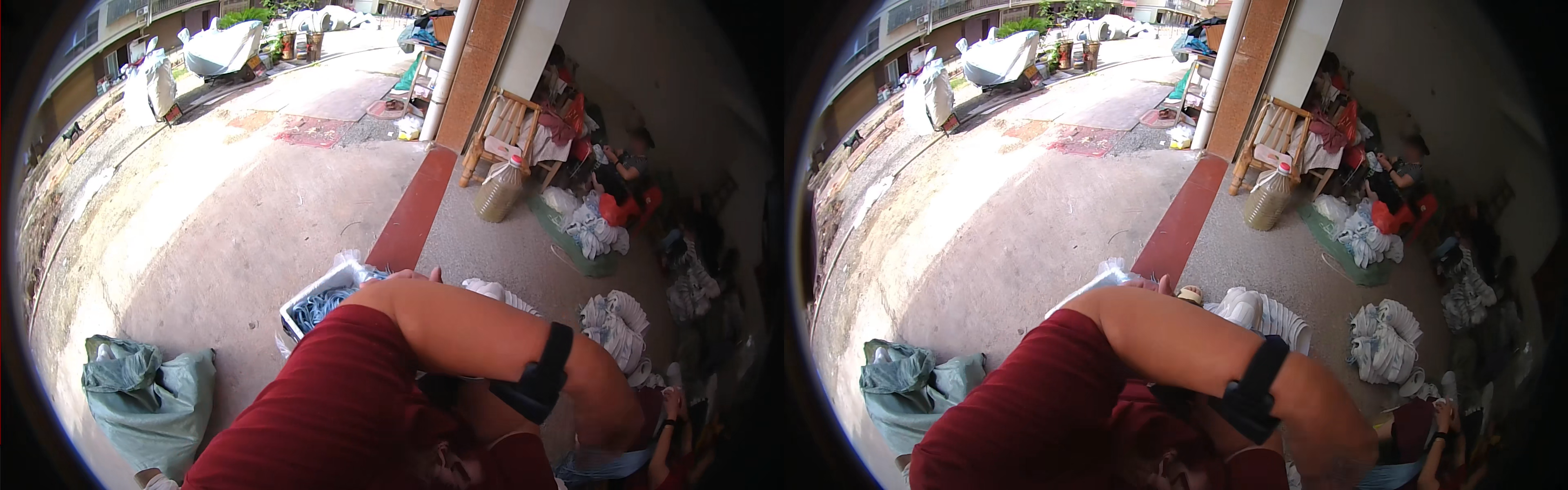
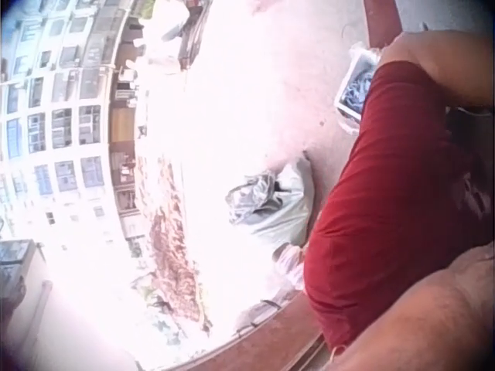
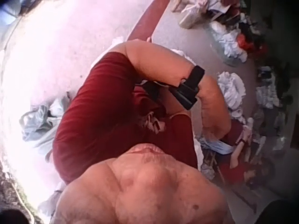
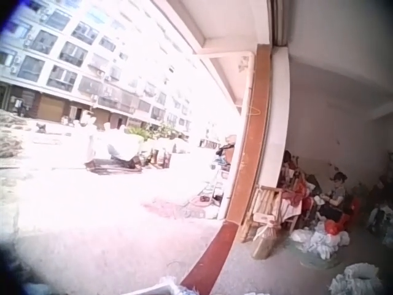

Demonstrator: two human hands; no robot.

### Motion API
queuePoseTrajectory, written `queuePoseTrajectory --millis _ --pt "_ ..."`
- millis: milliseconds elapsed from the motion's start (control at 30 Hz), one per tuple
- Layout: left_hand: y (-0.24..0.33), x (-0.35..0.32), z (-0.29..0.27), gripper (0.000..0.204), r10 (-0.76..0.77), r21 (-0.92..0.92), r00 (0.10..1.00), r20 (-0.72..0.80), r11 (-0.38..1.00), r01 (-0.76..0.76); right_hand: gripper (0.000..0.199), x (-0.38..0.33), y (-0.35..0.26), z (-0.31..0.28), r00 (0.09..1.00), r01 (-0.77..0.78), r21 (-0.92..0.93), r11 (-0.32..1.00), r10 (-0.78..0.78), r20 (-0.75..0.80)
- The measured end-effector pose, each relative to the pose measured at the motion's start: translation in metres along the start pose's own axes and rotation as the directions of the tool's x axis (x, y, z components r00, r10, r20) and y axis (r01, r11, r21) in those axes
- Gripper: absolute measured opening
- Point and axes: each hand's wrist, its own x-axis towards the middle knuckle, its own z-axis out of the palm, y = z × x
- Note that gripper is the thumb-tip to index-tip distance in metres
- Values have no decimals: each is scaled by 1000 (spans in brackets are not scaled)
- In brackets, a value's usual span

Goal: Insert and thread laces through the eyelets of several white sneakers.

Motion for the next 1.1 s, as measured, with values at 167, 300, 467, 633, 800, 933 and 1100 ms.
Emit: queuePoseTrajectory --millis 167,300,467,633,800,933,1100 --pt "14 -2 -6 13 -27 39 1000 -9 999 27 57 19 -3 28 979 49 23 999 -52 200" --pt "1 -8 20 13 -26 12 1000 2 1000 25 61 33 14 54 940 128 65 990 -142 310" --pt "20 -25 25 12 -51 34 996 -74 998 54 68 37 52 91 861 124 160 979 -186 473" --pt "10 -23 28 12 -36 66 994 -100 997 43 74 1 51 117 767 137 204 969 -234 597" --pt "13 -19 34 12 -24 68 995 -102 997 31 79 -6 46 120 710 171 236 957 -286 644" --pt "16 -21 34 12 -22 88 991 -129 996 34 83 -4 51 115 680 159 269 950 -303 668" --pt "21 -20 36 12 -15 103 989 -149 994 30 89 -3 55 112 643 160 305 939 -334 689"
